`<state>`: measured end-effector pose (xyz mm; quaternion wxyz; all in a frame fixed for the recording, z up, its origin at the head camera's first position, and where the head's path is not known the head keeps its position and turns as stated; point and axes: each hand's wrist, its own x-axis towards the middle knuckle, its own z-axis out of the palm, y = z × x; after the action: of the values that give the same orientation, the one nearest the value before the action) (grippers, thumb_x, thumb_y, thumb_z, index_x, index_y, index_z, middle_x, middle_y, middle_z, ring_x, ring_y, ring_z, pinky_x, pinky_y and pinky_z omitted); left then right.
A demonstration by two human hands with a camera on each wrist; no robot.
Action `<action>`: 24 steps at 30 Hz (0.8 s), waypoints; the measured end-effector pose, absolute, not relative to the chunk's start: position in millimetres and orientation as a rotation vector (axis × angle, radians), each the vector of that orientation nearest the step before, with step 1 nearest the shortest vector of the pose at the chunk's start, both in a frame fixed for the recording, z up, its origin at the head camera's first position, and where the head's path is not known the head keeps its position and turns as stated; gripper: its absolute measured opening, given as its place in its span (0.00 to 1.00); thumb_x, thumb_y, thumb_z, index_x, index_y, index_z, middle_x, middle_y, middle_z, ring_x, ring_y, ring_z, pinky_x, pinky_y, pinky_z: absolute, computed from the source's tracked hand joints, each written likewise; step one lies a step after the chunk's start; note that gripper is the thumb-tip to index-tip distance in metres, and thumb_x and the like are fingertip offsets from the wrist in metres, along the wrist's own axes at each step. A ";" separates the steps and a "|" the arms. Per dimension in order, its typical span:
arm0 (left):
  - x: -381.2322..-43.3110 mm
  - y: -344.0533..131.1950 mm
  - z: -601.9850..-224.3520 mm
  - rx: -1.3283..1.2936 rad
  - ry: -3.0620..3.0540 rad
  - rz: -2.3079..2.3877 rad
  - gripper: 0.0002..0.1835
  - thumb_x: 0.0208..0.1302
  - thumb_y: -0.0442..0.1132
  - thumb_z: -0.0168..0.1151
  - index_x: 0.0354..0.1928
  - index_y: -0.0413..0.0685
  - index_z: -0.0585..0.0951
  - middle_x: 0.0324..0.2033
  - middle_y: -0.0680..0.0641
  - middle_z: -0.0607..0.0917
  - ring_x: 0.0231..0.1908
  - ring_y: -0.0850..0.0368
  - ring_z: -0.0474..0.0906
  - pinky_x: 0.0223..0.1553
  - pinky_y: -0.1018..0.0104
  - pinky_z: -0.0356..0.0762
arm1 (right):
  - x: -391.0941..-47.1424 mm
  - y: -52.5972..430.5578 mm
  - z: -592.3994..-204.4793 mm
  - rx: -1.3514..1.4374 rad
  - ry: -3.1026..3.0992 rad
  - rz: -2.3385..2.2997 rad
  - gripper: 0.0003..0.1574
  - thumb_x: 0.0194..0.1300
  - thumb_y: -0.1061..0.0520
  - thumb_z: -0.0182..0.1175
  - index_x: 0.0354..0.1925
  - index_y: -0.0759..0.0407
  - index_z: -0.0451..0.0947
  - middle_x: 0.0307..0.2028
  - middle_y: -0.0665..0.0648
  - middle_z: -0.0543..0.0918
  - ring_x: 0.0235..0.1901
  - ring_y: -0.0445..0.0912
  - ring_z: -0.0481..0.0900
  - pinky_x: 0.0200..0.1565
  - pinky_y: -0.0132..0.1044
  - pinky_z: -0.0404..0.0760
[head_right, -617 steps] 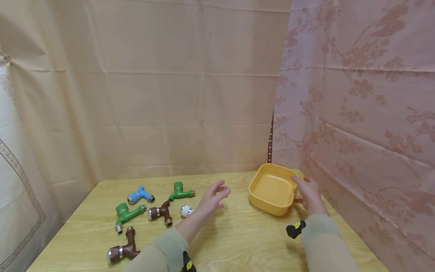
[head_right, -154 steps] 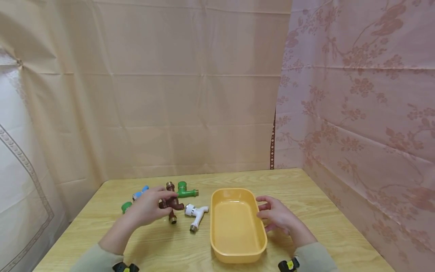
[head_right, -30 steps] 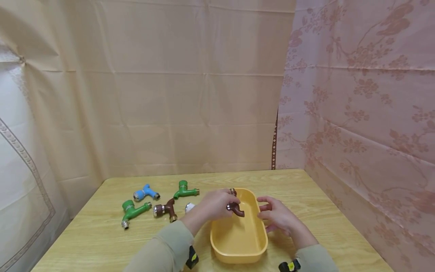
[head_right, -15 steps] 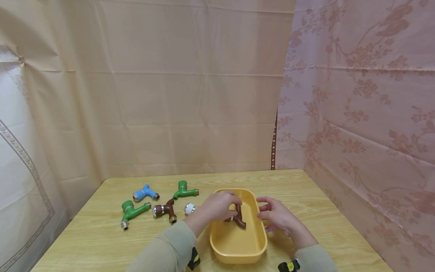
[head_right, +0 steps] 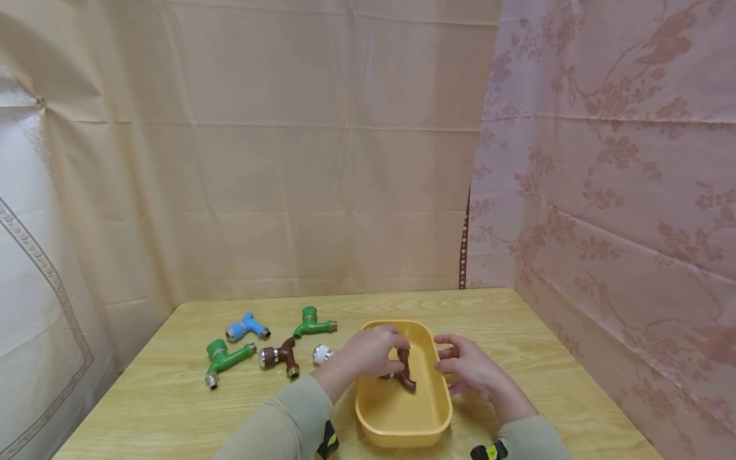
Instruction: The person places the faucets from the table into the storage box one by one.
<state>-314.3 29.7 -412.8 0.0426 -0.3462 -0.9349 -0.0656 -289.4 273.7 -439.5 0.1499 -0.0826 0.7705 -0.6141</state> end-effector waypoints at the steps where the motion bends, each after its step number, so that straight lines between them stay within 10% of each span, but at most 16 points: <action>1: -314.1 29.4 -412.5 -1.054 -2.863 -0.203 0.14 0.62 0.51 0.73 0.50 0.65 0.87 0.43 0.61 0.82 0.41 0.67 0.77 0.43 0.67 0.78 | -289.4 273.8 -439.5 -0.235 2.212 -1.766 0.43 0.68 0.64 0.63 0.74 0.69 0.55 0.60 0.74 0.72 0.46 0.57 0.84 0.33 0.54 0.87; 24: -311.5 8.0 -401.8 -0.950 -2.849 -0.318 0.20 0.66 0.56 0.69 0.59 0.66 0.84 0.61 0.54 0.80 0.58 0.56 0.78 0.54 0.58 0.79 | -287.5 274.0 -439.4 -0.254 2.209 -1.762 0.43 0.69 0.65 0.62 0.75 0.70 0.54 0.61 0.78 0.70 0.46 0.57 0.83 0.31 0.53 0.86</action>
<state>-311.5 8.0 -401.8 0.0609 -0.3140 -0.9416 -0.1051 -287.5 274.0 -439.4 0.1515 -0.0886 0.7696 -0.6139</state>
